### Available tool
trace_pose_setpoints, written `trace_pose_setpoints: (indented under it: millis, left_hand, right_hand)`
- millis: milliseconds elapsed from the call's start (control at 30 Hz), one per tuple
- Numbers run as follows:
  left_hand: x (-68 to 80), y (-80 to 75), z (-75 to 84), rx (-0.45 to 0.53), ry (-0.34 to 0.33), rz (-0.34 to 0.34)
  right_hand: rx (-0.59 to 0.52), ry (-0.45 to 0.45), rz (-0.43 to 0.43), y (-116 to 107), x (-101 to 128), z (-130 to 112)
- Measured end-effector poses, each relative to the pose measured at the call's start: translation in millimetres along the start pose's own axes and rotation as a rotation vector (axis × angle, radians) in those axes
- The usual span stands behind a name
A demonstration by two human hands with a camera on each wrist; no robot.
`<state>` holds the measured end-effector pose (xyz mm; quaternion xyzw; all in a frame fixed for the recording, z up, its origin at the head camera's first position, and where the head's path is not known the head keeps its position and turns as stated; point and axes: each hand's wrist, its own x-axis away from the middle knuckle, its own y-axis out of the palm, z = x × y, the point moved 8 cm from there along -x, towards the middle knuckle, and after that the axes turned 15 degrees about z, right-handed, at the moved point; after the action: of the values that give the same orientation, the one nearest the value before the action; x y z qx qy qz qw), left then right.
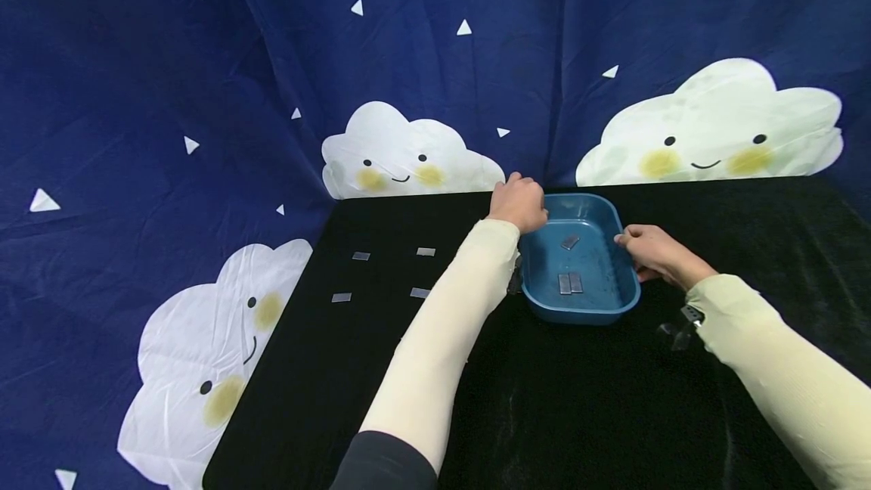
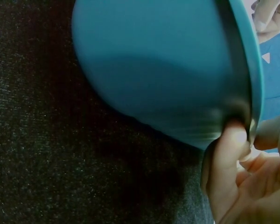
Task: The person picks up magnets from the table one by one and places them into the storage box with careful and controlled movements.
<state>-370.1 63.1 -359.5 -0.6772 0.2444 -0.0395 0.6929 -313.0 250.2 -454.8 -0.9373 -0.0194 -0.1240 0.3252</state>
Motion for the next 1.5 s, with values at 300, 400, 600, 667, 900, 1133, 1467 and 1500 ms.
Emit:
trace_pose_setpoints:
  millis: [300,400,600,667,900,1133,1467,1500]
  left_hand:
    - [1.8,8.9,-2.2,-0.018,-0.026,-0.038]
    - [2.2,9.4,-3.2,-0.023,-0.036,-0.047]
    - [-0.7,10.5,-5.8,-0.02,-0.058,-0.054]
    - [-1.4,11.1,-5.5,-0.018,-0.058,-0.057]
    - [0.2,13.8,-2.4,-0.019,-0.058,-0.081]
    - [0.1,13.2,0.0,-0.021,-0.06,-0.076]
    - [1.1,14.3,-5.0,-0.013,-0.061,-0.074]
    - [1.8,14.2,-5.9,-0.011,-0.061,-0.074]
  right_hand:
    - [0.003,-0.01,-0.002,-1,1,-2]
    - [0.002,-0.011,-0.003,0,1,-3]
    - [-0.002,-0.015,0.001,0,1,-2]
    - [-0.003,-0.018,0.003,-1,1,-2]
    - [-0.015,-0.015,0.006,0,0,0]
    - [-0.015,-0.004,-0.002,-1,0,0]
    - [-0.012,0.001,0.002,-1,-1,2]
    - [-0.012,0.0,0.003,-1,0,2]
